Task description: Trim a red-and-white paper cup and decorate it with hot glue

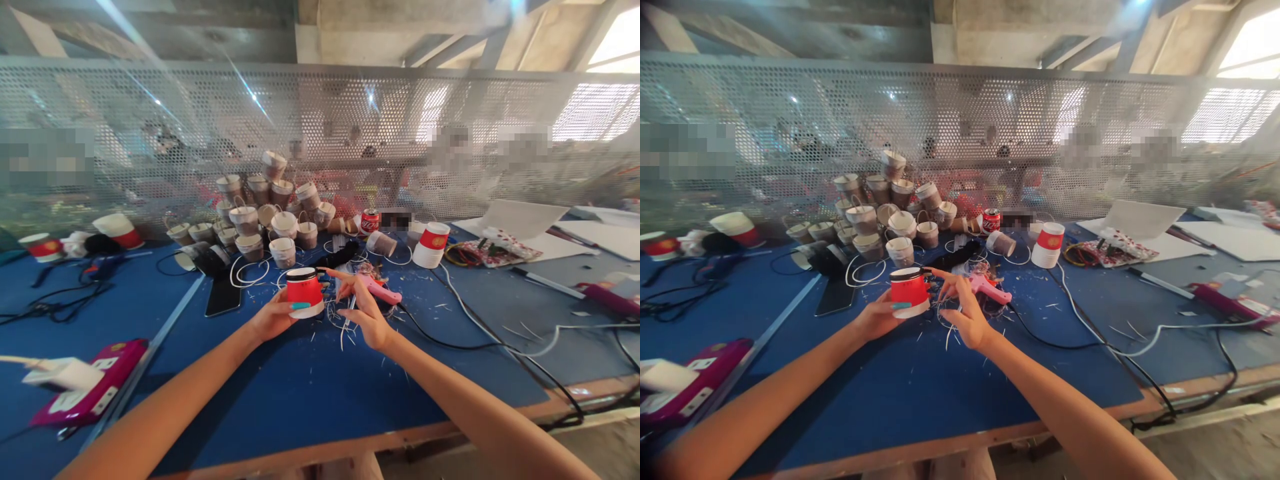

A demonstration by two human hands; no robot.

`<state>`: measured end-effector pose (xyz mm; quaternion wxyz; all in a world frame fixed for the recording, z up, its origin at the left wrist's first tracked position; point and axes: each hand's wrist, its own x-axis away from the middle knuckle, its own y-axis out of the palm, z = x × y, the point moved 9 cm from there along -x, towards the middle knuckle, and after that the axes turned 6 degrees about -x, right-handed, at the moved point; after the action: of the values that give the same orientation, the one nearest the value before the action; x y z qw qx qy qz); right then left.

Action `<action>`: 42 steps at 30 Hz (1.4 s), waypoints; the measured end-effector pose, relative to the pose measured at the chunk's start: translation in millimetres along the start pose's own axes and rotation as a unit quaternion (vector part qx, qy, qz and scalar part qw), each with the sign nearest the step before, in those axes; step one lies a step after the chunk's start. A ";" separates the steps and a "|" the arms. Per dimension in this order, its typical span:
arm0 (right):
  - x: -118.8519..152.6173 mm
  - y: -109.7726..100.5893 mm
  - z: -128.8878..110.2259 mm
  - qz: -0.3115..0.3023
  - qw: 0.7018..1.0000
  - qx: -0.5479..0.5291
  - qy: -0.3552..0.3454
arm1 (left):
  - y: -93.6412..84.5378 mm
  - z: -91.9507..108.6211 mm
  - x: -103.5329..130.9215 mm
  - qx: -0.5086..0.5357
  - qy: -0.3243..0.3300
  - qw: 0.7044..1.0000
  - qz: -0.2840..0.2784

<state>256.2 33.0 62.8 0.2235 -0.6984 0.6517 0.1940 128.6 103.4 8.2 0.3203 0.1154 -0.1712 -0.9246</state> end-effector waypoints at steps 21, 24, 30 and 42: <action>-10.2 -27.5 16.3 0.092 0.969 0.221 0.058 | -37.2 10.9 -2.6 -0.071 0.047 0.989 0.119; -9.2 -47.0 9.7 0.168 0.939 0.295 0.044 | -46.9 21.7 1.1 -0.087 0.097 0.969 0.212; -3.7 -79.4 16.1 0.176 0.829 0.504 0.168 | -55.2 32.1 7.6 -0.116 0.154 0.938 0.289; -1.1 -84.5 31.7 0.087 0.743 0.615 0.250 | -41.3 12.7 0.4 -0.043 0.085 0.975 0.200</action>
<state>341.0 56.1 42.3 0.4158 -0.3734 0.7199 -0.4116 101.3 136.6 3.7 0.5167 0.1427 -0.1234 -0.8351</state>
